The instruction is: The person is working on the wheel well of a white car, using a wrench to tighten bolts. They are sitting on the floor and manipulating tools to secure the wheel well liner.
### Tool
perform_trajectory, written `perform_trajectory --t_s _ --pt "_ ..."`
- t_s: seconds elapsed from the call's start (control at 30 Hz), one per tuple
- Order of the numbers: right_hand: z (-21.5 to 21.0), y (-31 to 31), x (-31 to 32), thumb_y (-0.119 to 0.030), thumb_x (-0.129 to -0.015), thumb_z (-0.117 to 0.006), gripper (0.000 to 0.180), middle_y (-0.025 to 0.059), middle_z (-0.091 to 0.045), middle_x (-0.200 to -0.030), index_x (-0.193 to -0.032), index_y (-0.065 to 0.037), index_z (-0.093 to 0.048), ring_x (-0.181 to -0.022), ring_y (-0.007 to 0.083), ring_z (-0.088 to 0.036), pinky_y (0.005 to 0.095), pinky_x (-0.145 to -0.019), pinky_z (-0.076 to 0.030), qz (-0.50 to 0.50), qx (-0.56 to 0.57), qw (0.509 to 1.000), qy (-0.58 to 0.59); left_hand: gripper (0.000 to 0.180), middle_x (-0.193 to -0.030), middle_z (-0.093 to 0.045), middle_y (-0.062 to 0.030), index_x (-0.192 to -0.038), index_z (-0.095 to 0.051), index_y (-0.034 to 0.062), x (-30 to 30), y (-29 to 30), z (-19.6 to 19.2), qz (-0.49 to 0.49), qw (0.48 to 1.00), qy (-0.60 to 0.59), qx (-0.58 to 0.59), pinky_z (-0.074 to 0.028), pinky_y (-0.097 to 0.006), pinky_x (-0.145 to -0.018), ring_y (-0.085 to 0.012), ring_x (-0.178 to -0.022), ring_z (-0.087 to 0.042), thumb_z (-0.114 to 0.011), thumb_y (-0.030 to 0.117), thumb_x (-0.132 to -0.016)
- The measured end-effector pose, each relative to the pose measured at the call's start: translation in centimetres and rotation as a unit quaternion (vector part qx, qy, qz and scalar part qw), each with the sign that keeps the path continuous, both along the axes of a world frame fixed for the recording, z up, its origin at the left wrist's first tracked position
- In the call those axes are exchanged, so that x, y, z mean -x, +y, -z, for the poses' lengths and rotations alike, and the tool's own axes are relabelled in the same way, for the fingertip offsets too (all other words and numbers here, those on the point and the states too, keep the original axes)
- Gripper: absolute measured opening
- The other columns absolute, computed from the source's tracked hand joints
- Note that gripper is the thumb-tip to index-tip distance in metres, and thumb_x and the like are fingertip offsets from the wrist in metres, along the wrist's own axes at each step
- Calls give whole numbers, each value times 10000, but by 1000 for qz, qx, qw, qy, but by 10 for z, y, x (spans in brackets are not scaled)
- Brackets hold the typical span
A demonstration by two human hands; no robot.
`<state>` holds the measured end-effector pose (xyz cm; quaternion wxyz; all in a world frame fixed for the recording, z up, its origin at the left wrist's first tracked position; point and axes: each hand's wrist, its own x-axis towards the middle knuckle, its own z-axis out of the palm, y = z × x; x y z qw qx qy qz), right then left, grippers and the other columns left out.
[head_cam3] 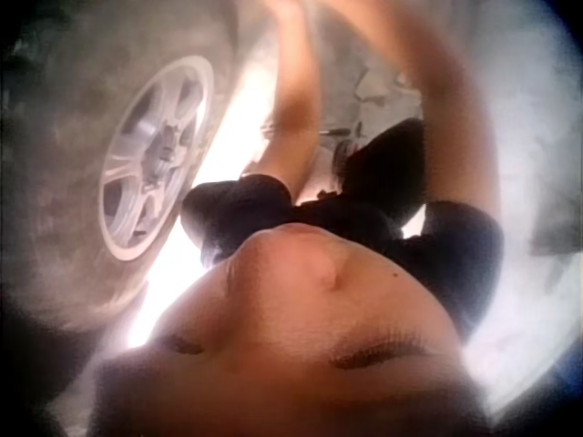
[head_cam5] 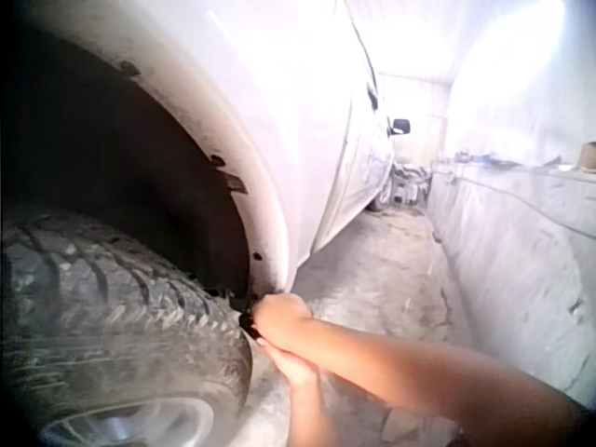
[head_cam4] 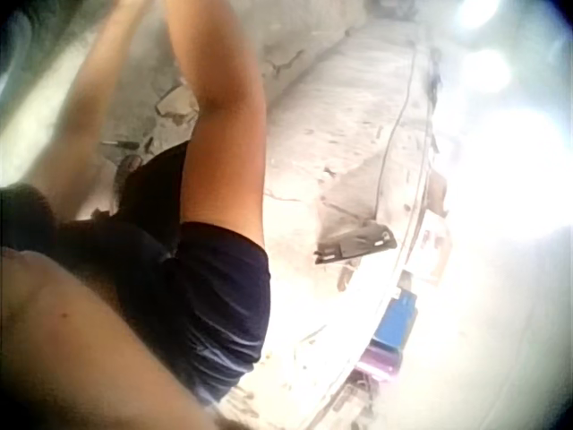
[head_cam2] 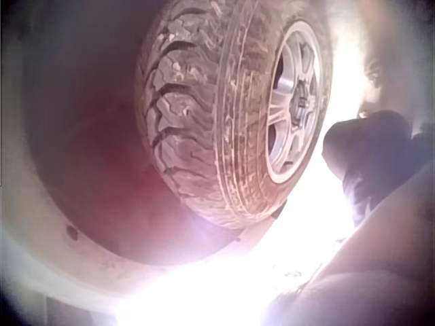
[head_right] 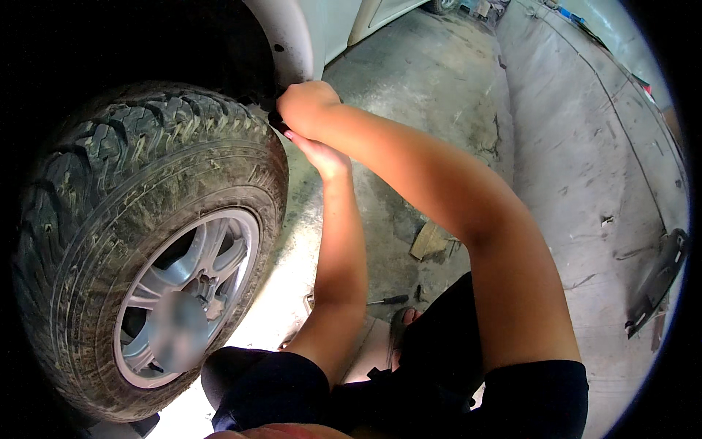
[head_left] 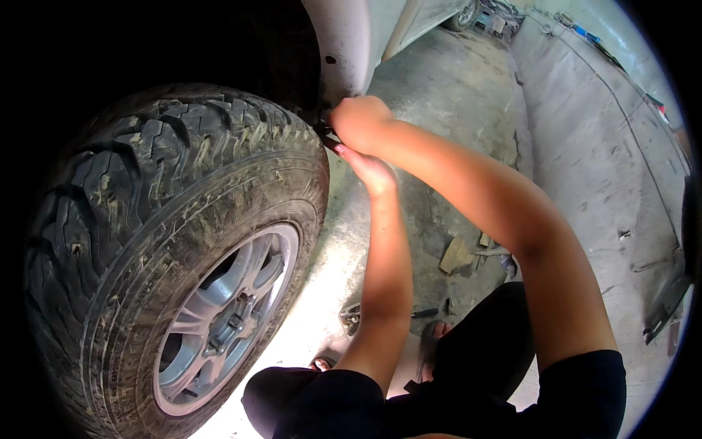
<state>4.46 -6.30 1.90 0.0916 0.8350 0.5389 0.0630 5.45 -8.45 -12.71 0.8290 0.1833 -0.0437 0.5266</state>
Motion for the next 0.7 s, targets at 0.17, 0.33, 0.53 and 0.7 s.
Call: perform_trajectory --t_s 0.17,0.33,0.53,0.7 --pt "-5 5 6 -179 -798 -590 191 162 -709 -880 -901 -94 -726 -839 343 -704 435 -706 -572 17 -18 999 25 803 -1509 -330 -151 -1469 -248 -22 -2 3 5 -20 999 32 14 -228 -423 -1159 -257 -1392 -319 -259 629 -1000" --pt "-2 3 5 -187 -772 -619 194 152 -710 -844 -908 -107 -733 -805 338 -703 439 -669 -569 13 -25 1000 -2 796 -1498 -364 -136 -1461 -328 21 -5 2 9 -35 992 115 33 -253 -407 -1149 -255 -1379 -351 -229 655 -990" --pt "16 -16 -4 -209 -771 -617 177 123 -691 -802 -874 -108 -720 -767 337 -689 447 -653 -555 -43 -45 995 -79 770 -1462 -365 -161 -1471 -215 -5 -14 3 23 -9 999 36 32 -303 -401 -1112 -243 -1324 -394 -331 596 -1004" --pt "33 -16 -6 -203 -757 -633 163 113 -692 -839 -827 -80 -713 -793 325 -692 441 -669 -558 -61 -120 988 -71 788 -1462 -396 -141 -1466 -287 10 -18 9 31 14 998 25 50 -312 -397 -1117 -250 -1339 -403 -254 639 -992"
